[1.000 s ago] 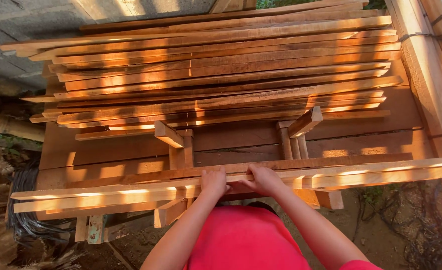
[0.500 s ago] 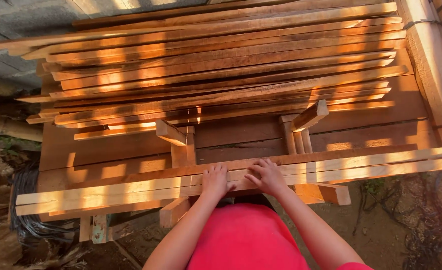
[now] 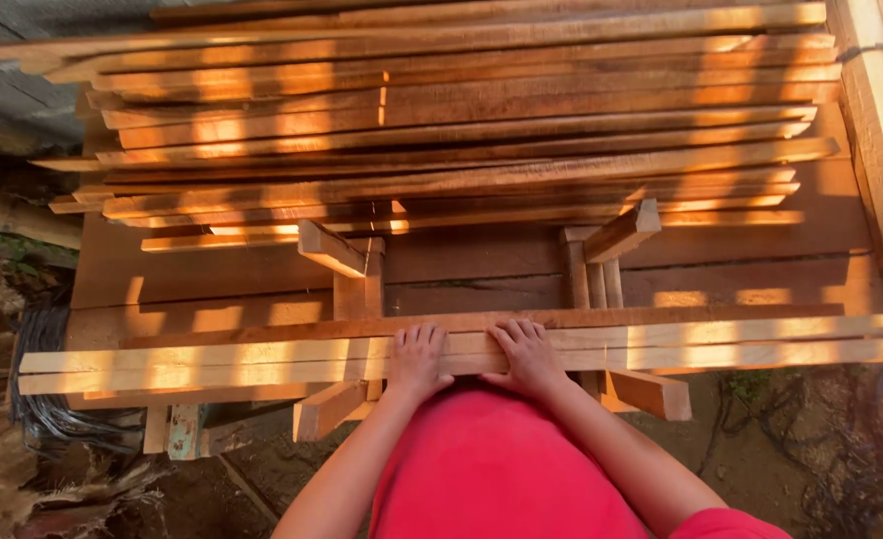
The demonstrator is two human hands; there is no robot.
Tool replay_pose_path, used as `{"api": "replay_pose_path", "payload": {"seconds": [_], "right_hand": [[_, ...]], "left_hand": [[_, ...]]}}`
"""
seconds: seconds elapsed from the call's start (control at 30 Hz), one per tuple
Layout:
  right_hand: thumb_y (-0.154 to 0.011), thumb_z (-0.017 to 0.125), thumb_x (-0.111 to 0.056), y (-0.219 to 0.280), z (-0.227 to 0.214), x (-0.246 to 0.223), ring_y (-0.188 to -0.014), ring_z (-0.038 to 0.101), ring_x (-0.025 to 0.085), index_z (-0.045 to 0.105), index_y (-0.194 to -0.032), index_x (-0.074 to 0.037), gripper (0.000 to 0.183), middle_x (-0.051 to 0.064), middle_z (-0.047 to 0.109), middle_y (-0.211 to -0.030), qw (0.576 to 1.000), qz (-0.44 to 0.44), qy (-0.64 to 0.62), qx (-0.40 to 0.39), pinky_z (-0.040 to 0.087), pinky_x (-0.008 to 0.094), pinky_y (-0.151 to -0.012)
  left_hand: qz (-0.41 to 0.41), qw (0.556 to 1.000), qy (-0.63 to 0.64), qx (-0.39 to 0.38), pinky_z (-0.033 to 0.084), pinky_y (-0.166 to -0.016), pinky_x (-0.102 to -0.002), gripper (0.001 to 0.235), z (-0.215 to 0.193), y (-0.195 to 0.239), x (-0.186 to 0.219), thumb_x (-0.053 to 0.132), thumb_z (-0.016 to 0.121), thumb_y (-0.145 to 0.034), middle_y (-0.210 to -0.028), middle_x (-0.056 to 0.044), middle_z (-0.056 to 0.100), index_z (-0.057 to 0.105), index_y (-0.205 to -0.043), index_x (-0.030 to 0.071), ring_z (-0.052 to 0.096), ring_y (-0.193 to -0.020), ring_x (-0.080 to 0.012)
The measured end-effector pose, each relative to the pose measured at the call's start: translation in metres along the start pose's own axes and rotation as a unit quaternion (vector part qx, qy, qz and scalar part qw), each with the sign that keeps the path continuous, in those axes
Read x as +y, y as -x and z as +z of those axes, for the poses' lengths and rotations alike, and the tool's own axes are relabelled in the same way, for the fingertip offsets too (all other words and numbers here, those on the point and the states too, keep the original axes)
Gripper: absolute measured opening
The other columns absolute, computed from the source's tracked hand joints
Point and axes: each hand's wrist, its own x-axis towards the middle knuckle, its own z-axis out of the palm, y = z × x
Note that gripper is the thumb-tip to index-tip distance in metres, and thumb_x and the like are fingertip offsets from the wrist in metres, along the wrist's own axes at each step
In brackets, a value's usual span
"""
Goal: The person stacks long, thin wooden planks on a wooden workbench. They pick up individual planks from a pile and place them neatly on top of others, aligning them carefully. The person occasionally lifts a bundle of tied planks to adjust the stack.
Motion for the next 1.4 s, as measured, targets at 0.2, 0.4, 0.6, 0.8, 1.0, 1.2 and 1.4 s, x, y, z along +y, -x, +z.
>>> {"api": "replay_pose_path", "payload": {"seconds": [0.2,0.4,0.6,0.8,1.0,1.2,1.4], "right_hand": [[-0.062,0.080,-0.069,-0.002,-0.008,-0.002,-0.123,0.053,0.022,0.064,-0.129,-0.019,0.086,0.002,0.060,-0.125,1.000,-0.004,-0.008,-0.008,0.040,0.038,-0.102],[-0.059,0.081,-0.069,-0.006,-0.017,-0.004,-0.123,0.052,0.021,0.063,-0.129,-0.022,0.087,-0.001,0.060,-0.126,0.999,0.009,-0.007,-0.030,0.040,0.038,-0.101],[-0.059,0.079,-0.073,-0.007,-0.017,-0.002,-0.121,0.052,0.019,0.062,-0.127,-0.022,0.086,-0.003,0.059,-0.124,0.999,0.008,-0.025,-0.022,0.040,0.037,-0.100],[-0.058,0.080,-0.072,-0.008,-0.018,-0.002,-0.120,0.054,0.020,0.063,-0.126,-0.023,0.085,-0.003,0.059,-0.123,1.000,-0.002,-0.028,-0.011,0.040,0.037,-0.099],[-0.074,0.076,-0.068,-0.014,-0.034,-0.008,-0.116,0.058,0.023,0.068,-0.120,-0.022,0.065,-0.002,0.062,-0.120,0.994,0.028,-0.103,-0.020,0.045,0.042,-0.098],[-0.091,0.060,-0.064,-0.039,-0.006,0.021,-0.116,0.064,0.026,0.069,-0.124,-0.022,0.053,0.002,0.070,-0.117,0.986,0.139,-0.047,-0.076,0.046,0.046,-0.102],[-0.094,0.047,-0.073,-0.049,-0.027,0.016,-0.126,0.061,0.026,0.062,-0.136,-0.022,0.068,0.003,0.067,-0.130,0.967,0.145,-0.060,-0.199,0.040,0.048,-0.110]], "left_hand": [[-0.015,1.000,0.014,-0.005,0.035,-0.103,-0.042,0.088,0.001,0.000,0.003,0.048,0.091,-0.056,-0.127,-0.005,0.057,0.055,-0.130,0.017,0.050,-0.126,-0.0261],[-0.028,0.999,0.018,-0.026,0.036,-0.103,-0.041,0.089,0.005,0.000,0.004,0.046,0.091,-0.057,-0.131,-0.004,0.054,0.052,-0.132,0.019,0.049,-0.128,-0.0256],[-0.041,0.999,0.019,-0.028,0.035,-0.105,-0.041,0.089,-0.005,0.003,0.010,0.043,0.092,-0.059,-0.132,-0.005,0.054,0.051,-0.134,0.018,0.048,-0.130,-0.0259],[-0.051,0.997,0.045,-0.048,0.034,-0.107,-0.041,0.088,-0.018,0.003,0.012,0.042,0.091,-0.061,-0.134,-0.006,0.054,0.051,-0.135,0.017,0.047,-0.133,-0.0269],[-0.089,0.987,0.118,-0.060,0.036,-0.106,-0.049,0.078,-0.040,-0.006,0.022,0.062,0.078,-0.070,-0.127,-0.010,0.059,0.058,-0.125,0.012,0.053,-0.128,-0.0316],[-0.128,0.989,0.078,0.000,0.040,-0.100,-0.049,0.061,-0.015,-0.042,0.008,0.065,0.065,-0.085,-0.118,-0.007,0.065,0.066,-0.122,0.016,0.059,-0.119,-0.0292],[-0.145,0.984,0.075,-0.075,0.046,-0.093,-0.045,0.049,-0.007,-0.061,-0.009,0.064,0.059,-0.089,-0.110,-0.002,0.068,0.071,-0.111,0.021,0.060,-0.112,-0.0255]]}}
